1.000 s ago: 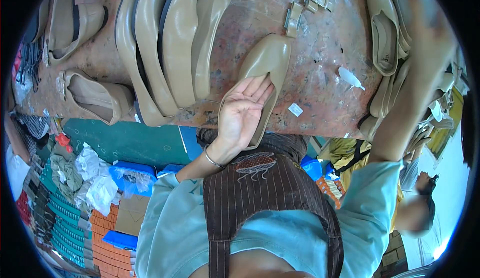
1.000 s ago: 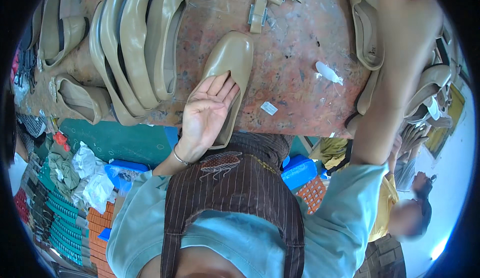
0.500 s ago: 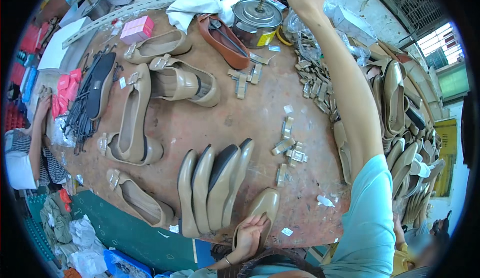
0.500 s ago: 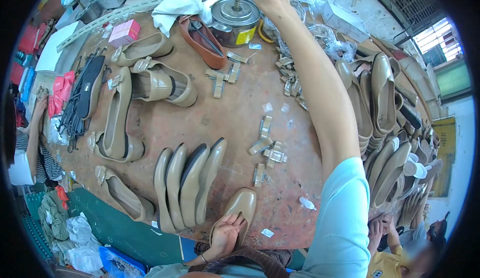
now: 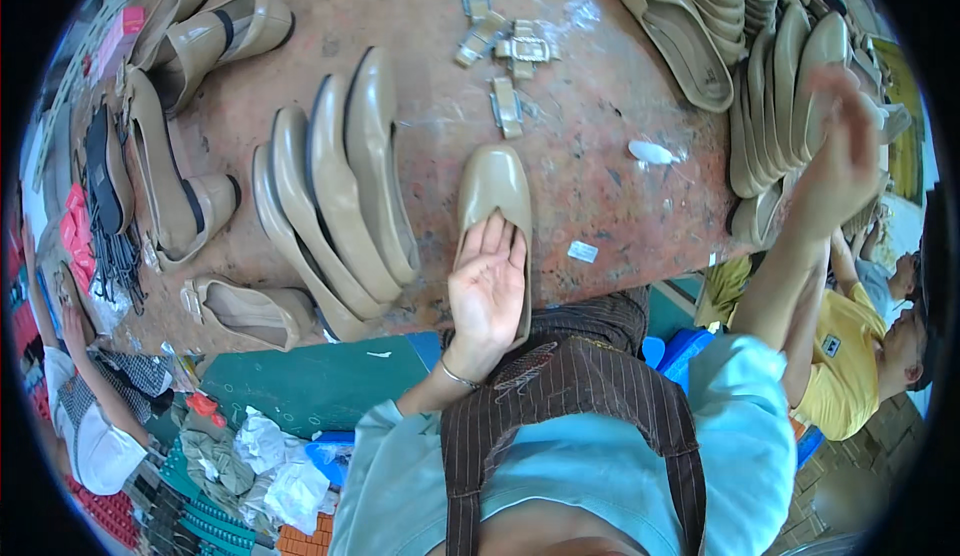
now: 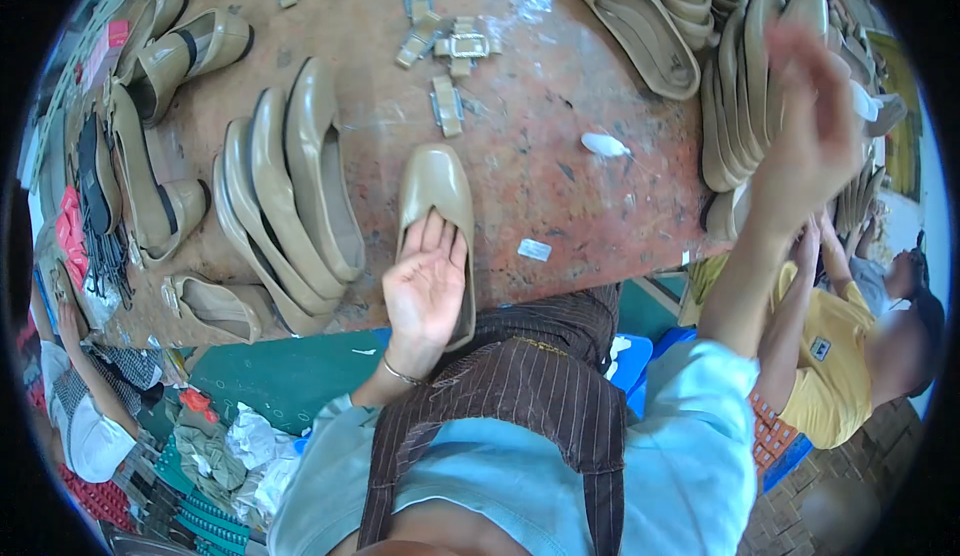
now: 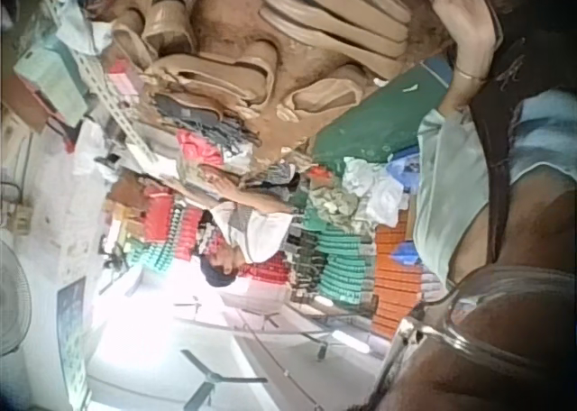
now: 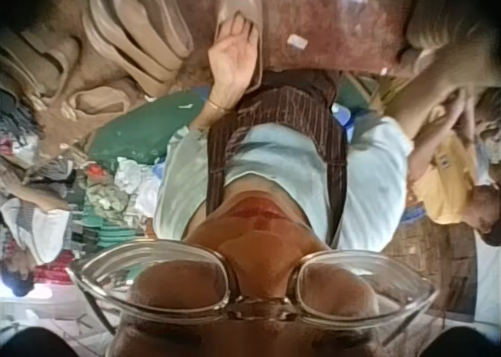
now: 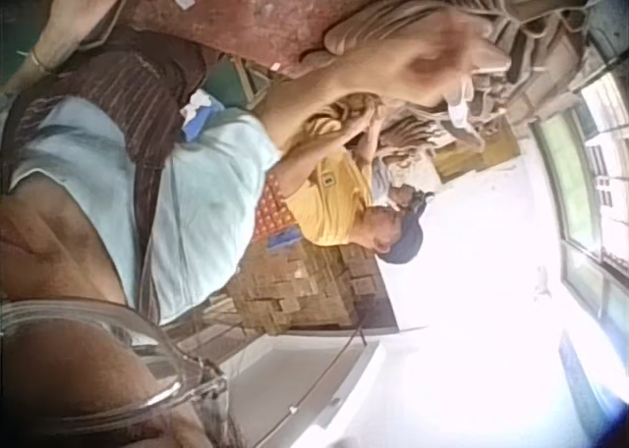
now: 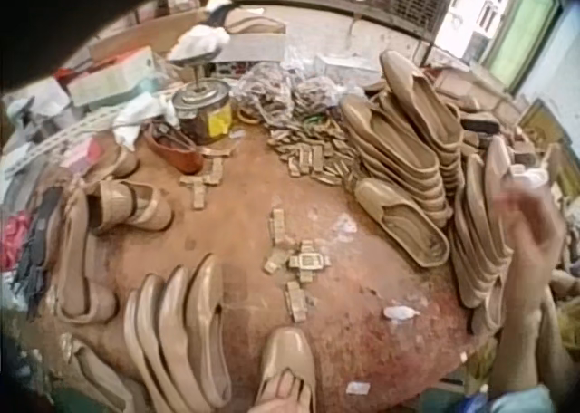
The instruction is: Attaching decorative buckles to beige shoes using glue.
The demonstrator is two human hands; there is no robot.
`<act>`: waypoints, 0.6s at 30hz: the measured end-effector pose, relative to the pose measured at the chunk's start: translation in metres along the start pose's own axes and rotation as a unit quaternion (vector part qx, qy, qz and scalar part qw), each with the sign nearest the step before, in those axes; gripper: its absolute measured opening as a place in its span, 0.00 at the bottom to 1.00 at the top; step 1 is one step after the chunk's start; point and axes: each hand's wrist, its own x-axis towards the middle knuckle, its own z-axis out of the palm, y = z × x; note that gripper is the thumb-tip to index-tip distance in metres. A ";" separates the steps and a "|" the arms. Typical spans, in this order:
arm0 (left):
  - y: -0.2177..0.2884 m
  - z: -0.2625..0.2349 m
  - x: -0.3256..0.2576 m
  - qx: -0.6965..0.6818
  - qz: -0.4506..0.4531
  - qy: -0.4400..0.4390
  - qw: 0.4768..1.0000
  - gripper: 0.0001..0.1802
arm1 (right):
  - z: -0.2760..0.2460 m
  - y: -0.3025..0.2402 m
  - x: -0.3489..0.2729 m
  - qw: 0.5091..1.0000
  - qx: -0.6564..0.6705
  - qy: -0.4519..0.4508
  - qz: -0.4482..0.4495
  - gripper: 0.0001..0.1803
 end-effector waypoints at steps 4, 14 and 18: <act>-0.001 0.008 0.019 -0.001 0.035 -0.080 0.996 0.20 | -0.001 0.042 -0.137 0.945 0.107 -0.100 0.292 0.25; -0.001 0.008 0.024 0.033 0.044 -0.038 0.998 0.11 | 0.052 0.076 -0.192 0.950 0.129 -0.160 0.234 0.26; -0.033 -0.019 -0.007 0.003 0.019 -0.052 0.998 0.13 | 0.058 0.082 -0.189 0.944 0.098 -0.186 0.253 0.21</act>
